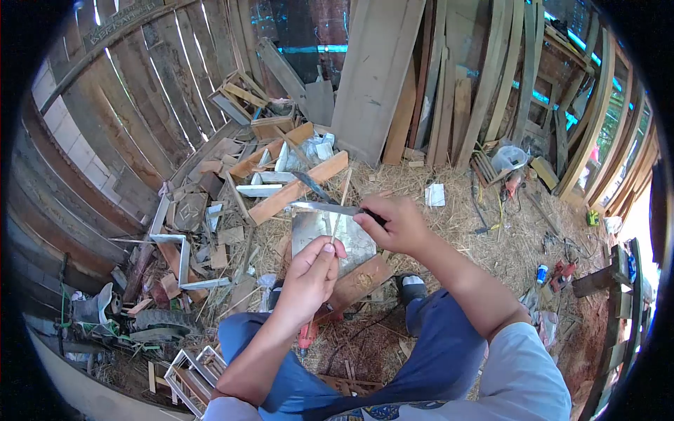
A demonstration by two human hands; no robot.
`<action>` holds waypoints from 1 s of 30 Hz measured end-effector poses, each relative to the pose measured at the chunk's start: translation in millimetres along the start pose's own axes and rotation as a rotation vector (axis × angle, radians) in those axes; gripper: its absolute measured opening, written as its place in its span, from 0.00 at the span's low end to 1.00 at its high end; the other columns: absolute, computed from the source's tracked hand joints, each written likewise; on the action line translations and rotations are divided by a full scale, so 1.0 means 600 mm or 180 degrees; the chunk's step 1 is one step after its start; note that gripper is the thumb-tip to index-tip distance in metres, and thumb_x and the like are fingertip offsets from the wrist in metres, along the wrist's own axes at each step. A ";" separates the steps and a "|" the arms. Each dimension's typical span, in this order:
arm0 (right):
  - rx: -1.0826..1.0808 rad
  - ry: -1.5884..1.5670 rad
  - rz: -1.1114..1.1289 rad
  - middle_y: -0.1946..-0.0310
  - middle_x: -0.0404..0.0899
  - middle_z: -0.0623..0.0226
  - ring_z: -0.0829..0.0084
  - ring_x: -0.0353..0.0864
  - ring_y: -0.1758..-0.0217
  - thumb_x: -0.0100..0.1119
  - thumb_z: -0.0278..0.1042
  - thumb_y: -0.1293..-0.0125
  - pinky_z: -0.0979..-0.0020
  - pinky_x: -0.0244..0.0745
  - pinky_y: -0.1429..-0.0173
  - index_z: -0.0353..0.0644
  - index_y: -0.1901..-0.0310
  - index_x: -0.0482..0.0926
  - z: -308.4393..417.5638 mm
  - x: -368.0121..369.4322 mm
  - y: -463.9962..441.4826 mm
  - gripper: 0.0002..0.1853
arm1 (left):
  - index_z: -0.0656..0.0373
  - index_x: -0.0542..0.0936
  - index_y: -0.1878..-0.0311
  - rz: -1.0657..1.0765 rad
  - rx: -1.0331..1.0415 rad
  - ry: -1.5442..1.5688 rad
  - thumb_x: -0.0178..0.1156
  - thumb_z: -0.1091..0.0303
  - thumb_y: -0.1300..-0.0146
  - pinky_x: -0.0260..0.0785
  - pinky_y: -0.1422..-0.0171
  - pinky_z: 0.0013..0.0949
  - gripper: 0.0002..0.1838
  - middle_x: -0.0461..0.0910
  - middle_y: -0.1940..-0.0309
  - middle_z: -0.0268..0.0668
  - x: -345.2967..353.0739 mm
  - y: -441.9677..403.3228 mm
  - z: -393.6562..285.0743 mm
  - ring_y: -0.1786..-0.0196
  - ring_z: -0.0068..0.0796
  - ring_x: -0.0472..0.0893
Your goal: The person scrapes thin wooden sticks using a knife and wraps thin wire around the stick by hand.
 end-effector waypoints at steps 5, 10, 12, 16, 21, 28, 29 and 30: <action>-0.0283 0.0033 -0.0148 0.80 0.75 0.57 0.52 0.80 0.76 0.68 0.44 0.31 0.57 0.71 0.72 0.43 0.68 0.78 0.001 -0.012 -0.001 0.14 | 0.55 0.73 0.53 0.0106 0.0074 -0.0144 0.44 0.59 0.14 0.42 0.81 0.23 0.13 0.59 0.78 0.22 0.007 0.006 0.000 0.83 0.11 0.53; -0.0470 0.0332 -0.0299 0.82 0.76 0.60 0.53 0.81 0.78 0.67 0.49 0.31 0.56 0.71 0.75 0.47 0.71 0.76 0.017 -0.032 0.000 0.17 | 0.57 0.73 0.54 0.0028 -0.0024 -0.0133 0.44 0.62 0.13 0.44 0.78 0.22 0.13 0.60 0.79 0.20 0.016 0.016 -0.003 0.80 0.09 0.56; -0.0497 0.0504 -0.0304 0.82 0.75 0.61 0.55 0.81 0.78 0.67 0.48 0.30 0.56 0.72 0.74 0.48 0.71 0.76 0.025 -0.041 -0.001 0.17 | 0.57 0.73 0.54 0.0053 -0.0017 -0.0126 0.44 0.61 0.13 0.45 0.78 0.22 0.13 0.60 0.79 0.20 0.015 0.018 -0.004 0.81 0.10 0.56; -0.0430 0.0478 -0.0336 0.80 0.78 0.62 0.54 0.81 0.76 0.66 0.48 0.29 0.56 0.73 0.72 0.46 0.69 0.77 0.019 -0.059 -0.001 0.17 | 0.56 0.73 0.54 0.0113 -0.0045 -0.0050 0.44 0.61 0.13 0.44 0.79 0.22 0.13 0.59 0.79 0.20 0.024 0.027 -0.007 0.81 0.09 0.55; 0.0929 0.0649 -0.1212 0.80 0.74 0.59 0.72 0.74 0.78 0.60 0.40 0.22 0.66 0.68 0.71 0.36 0.60 0.79 -0.121 -0.148 0.018 0.13 | 0.54 0.72 0.54 0.0476 -0.0389 0.0409 0.46 0.58 0.14 0.41 0.80 0.22 0.12 0.58 0.77 0.21 0.054 0.047 0.005 0.81 0.11 0.51; 0.0800 -0.0315 -0.0856 0.76 0.79 0.58 0.57 0.81 0.74 0.64 0.40 0.26 0.61 0.74 0.68 0.40 0.59 0.83 -0.041 -0.070 0.058 0.11 | 0.53 0.72 0.53 0.0593 -0.0547 0.0743 0.45 0.58 0.14 0.40 0.79 0.23 0.12 0.58 0.76 0.21 0.037 0.015 0.028 0.81 0.11 0.51; 0.0667 -0.0305 -0.0677 0.76 0.79 0.58 0.57 0.82 0.74 0.65 0.40 0.27 0.61 0.74 0.69 0.41 0.60 0.83 -0.020 -0.061 0.057 0.10 | 0.53 0.72 0.53 0.0594 -0.0518 0.0769 0.45 0.58 0.14 0.40 0.79 0.23 0.12 0.58 0.76 0.21 0.038 0.013 0.028 0.81 0.10 0.51; 0.0679 -0.0314 -0.0686 0.76 0.79 0.58 0.57 0.82 0.74 0.65 0.40 0.27 0.61 0.74 0.69 0.41 0.60 0.83 -0.008 -0.058 0.058 0.10 | 0.52 0.73 0.54 0.0595 -0.0491 0.0792 0.45 0.58 0.14 0.40 0.79 0.22 0.12 0.58 0.76 0.21 0.039 0.013 0.027 0.81 0.10 0.51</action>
Point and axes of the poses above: each hand's wrist, its own y-axis away from the middle knuckle, its own x-axis out of the palm, z = x × y, the point moved 5 cm from there along -y, towards the middle knuckle
